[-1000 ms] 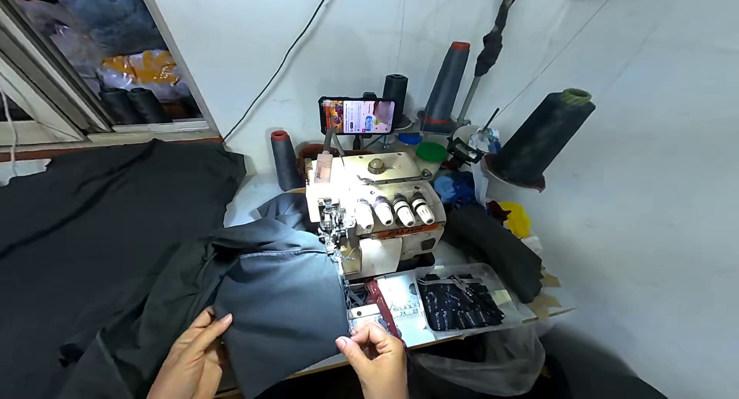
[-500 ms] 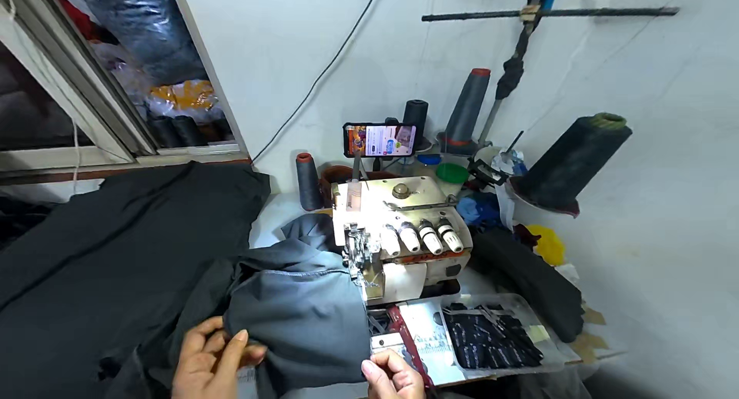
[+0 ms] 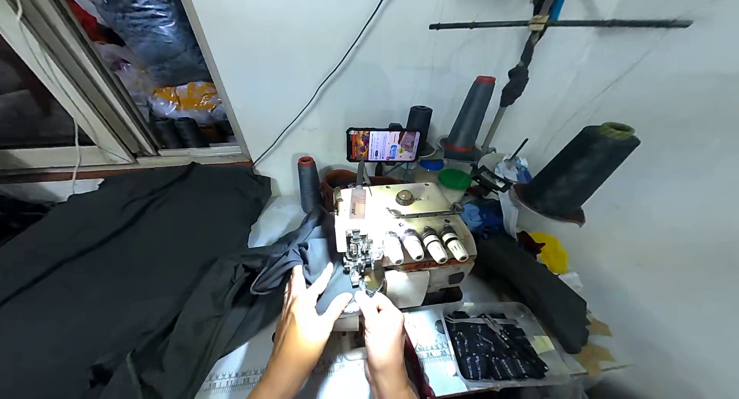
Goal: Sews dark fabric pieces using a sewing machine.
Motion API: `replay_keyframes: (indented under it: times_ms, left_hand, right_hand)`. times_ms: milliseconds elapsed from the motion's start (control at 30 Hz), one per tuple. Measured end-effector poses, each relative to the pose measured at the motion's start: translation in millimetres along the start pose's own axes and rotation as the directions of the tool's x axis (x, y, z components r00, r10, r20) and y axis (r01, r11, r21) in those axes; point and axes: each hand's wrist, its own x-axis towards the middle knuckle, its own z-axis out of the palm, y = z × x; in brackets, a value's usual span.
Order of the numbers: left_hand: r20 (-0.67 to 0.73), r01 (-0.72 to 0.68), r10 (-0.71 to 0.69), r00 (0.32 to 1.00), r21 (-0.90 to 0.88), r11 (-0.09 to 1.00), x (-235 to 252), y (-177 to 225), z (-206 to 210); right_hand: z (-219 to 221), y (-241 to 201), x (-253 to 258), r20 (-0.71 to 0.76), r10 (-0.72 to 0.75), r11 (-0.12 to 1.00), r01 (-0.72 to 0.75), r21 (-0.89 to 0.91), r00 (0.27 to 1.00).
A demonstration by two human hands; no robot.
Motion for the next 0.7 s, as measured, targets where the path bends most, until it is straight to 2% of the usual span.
replay_keyframes:
  times_ms: [167, 233, 267, 333, 400, 467, 567, 633, 700]
  left_hand:
    - [0.038, 0.029, -0.027, 0.999, -0.040, 0.999, 7, -5, -2]
    - [0.070, 0.057, -0.052, 0.996, -0.061, 0.996, 12, -5, -3]
    - [0.086, 0.068, -0.062, 0.994, -0.066, 0.996, 15, -6, -3]
    - [0.097, 0.082, -0.075, 0.993, -0.075, 0.994, 19, -8, -3]
    - [0.109, 0.098, -0.088, 0.990, -0.089, 0.991, 22, -10, -3]
    - [0.129, 0.110, -0.097, 0.987, -0.099, 0.989, 24, -11, -4]
    - [0.151, 0.119, -0.101, 0.983, -0.118, 0.986, 30, -11, -5]
    - [0.170, 0.141, -0.121, 0.978, -0.110, 0.984, 38, -10, -6]
    - [0.201, 0.190, -0.175, 0.964, -0.063, 0.980, 51, -7, -8]
  right_hand:
    - [0, 1, -1, 0.006, 0.007, 0.999, -0.007, 0.041, 1.000]
    - [-8, 0, -3, -0.001, -0.118, 0.988, 0.117, -0.098, 0.993]
    - [-16, -1, -7, 0.021, -0.221, 0.944, 0.219, -0.247, 0.975]
    - [-36, -1, -13, 0.087, -0.387, 0.752, 0.368, -0.547, 0.918]
    - [-52, 6, -18, 0.151, -0.472, 0.595, 0.440, -0.673, 0.869]
    - [-63, 20, -19, 0.215, -0.515, 0.544, 0.511, -0.666, 0.830]
    - [-69, 42, -19, 0.293, -0.504, 0.605, 0.574, -0.552, 0.812]
    - [-69, 54, -21, 0.320, -0.479, 0.618, 0.573, -0.539, 0.817]
    - [-66, 60, -22, 0.341, -0.503, 0.549, 0.598, -0.584, 0.794]
